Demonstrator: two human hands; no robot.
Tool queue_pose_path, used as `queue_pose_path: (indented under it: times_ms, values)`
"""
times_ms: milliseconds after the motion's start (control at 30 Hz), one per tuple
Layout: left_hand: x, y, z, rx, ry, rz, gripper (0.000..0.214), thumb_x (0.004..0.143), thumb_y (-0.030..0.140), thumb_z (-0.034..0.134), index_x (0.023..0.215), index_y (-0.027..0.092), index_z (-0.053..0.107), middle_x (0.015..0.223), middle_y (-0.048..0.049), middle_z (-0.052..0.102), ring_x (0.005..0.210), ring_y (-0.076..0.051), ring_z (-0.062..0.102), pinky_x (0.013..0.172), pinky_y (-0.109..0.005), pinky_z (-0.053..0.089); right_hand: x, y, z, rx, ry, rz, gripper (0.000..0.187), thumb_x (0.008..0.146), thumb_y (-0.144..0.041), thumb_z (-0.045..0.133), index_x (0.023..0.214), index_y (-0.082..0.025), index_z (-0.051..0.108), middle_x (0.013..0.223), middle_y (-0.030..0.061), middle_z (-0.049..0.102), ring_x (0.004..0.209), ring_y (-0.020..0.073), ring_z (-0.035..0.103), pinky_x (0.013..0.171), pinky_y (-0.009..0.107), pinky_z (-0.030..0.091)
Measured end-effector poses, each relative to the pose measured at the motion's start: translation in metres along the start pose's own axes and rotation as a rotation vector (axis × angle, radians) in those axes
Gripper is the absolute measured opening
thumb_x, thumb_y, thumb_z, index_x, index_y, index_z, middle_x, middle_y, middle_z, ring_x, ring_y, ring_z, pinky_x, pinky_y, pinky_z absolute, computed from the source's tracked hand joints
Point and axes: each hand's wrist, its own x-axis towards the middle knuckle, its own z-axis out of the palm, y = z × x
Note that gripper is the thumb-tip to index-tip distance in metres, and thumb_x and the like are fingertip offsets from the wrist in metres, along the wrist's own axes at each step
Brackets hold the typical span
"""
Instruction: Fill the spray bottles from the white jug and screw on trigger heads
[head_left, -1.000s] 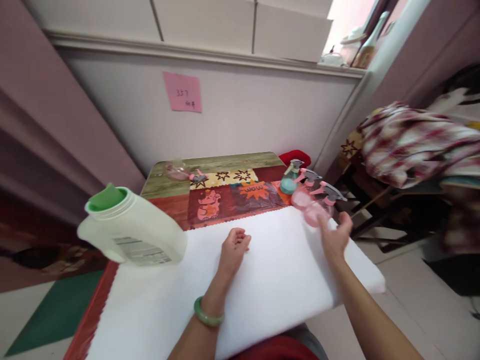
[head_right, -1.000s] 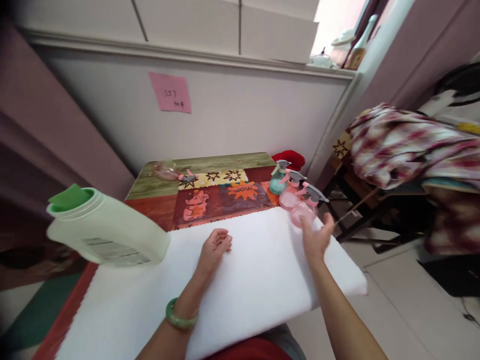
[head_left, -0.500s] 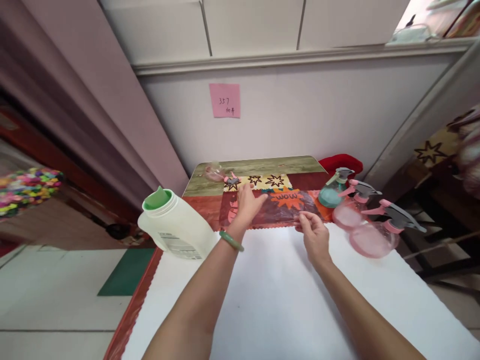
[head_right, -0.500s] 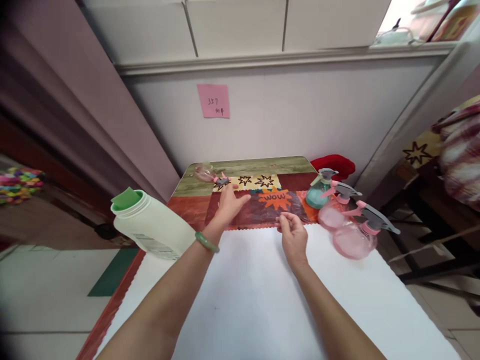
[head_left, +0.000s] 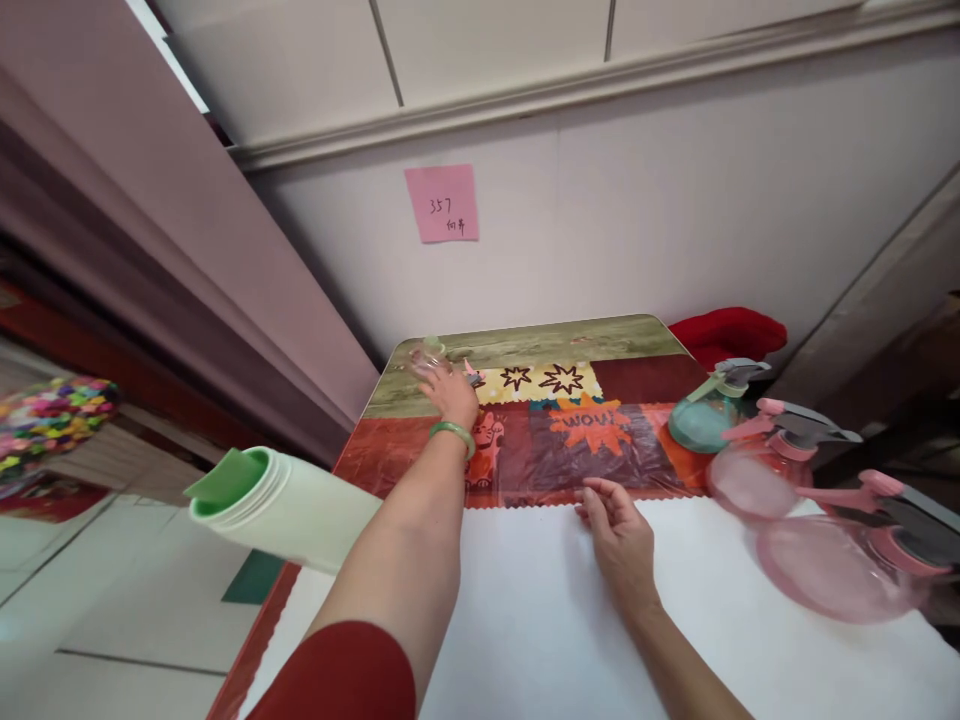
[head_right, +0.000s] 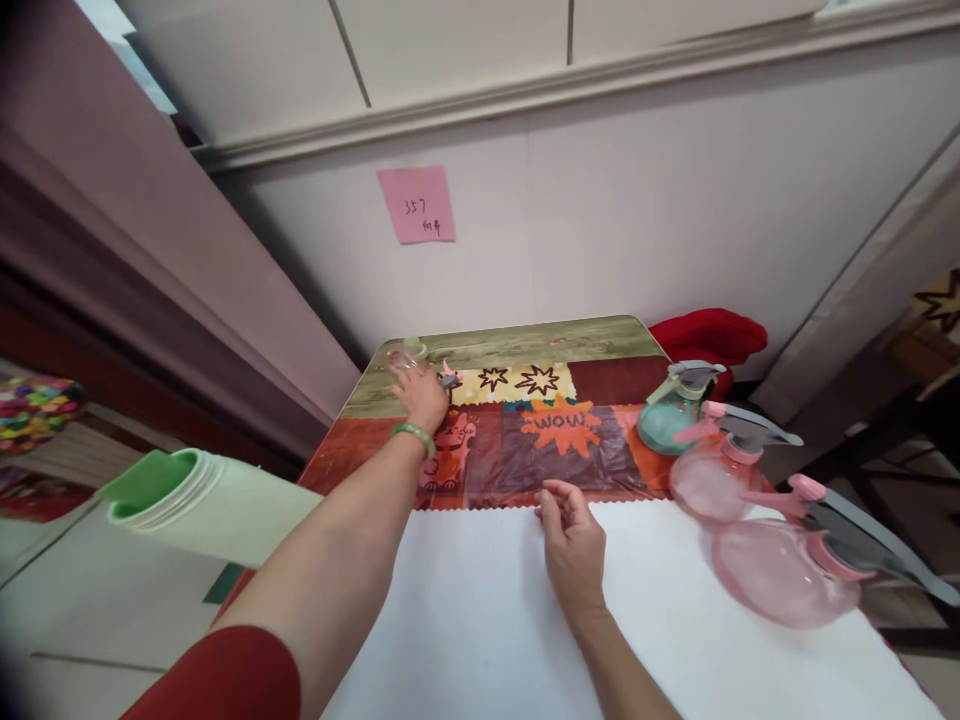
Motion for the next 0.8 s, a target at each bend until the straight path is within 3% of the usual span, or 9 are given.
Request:
queue_pose_path:
  times_ms: [267,400,467,600,800]
  values:
    - [0.019,-0.019,0.02,0.136,0.027,0.051,0.042,0.096,0.023,0.038,0.12,0.015,0.072,0.138,-0.0274,0.056,0.136,-0.043,0.041,0.109,-0.062,0.023,0.002,-0.001,0.001,0.04,-0.009,0.076,0.044,0.086,-0.061,0.065,0.103,-0.022,0.068,0.091,0.0067,0.076,0.079,0.0218,0.07,0.077,0.037,0.059]
    - [0.017,-0.026,0.021,0.145,0.024,0.075,0.035,0.097,0.017,0.042,0.115,0.012,0.072,0.134,-0.0253,0.059,0.136,-0.04,0.043,0.112,-0.062,0.024,0.002,-0.002,0.001,0.052,-0.011,0.083,0.043,0.086,-0.061,0.065,0.102,-0.021,0.068,0.091,0.0072,0.076,0.079,0.022,0.07,0.076,0.037,0.059]
    - [0.017,-0.027,0.02,0.134,0.018,0.077,0.028,0.098,0.023,0.051,0.118,0.014,0.069,0.135,-0.0199,0.06,0.135,-0.037,0.047,0.112,-0.062,0.03,0.003,-0.003,0.001,0.054,-0.011,0.076,0.042,0.086,-0.06,0.065,0.102,-0.021,0.068,0.091,0.0073,0.076,0.079,0.0218,0.071,0.076,0.036,0.059]
    - [0.022,-0.023,0.008,0.057,-0.01,0.024,0.041,0.094,0.038,0.065,0.13,0.019,0.06,0.135,-0.0113,0.061,0.117,-0.028,0.062,0.096,-0.052,0.053,0.003,-0.003,0.002,0.061,-0.009,0.069,0.042,0.086,-0.059,0.065,0.103,-0.02,0.068,0.089,0.0071,0.076,0.079,0.0212,0.071,0.075,0.035,0.059]
    - [0.029,-0.004,-0.031,-0.223,-0.046,-0.115,0.04,0.094,0.038,0.065,0.13,0.02,0.06,0.131,-0.011,0.062,0.111,-0.026,0.065,0.091,-0.047,0.057,0.004,0.006,0.003,0.031,-0.043,0.035,0.043,0.088,-0.06,0.062,0.103,-0.02,0.068,0.092,0.0071,0.076,0.085,0.0219,0.072,0.08,0.034,0.059]
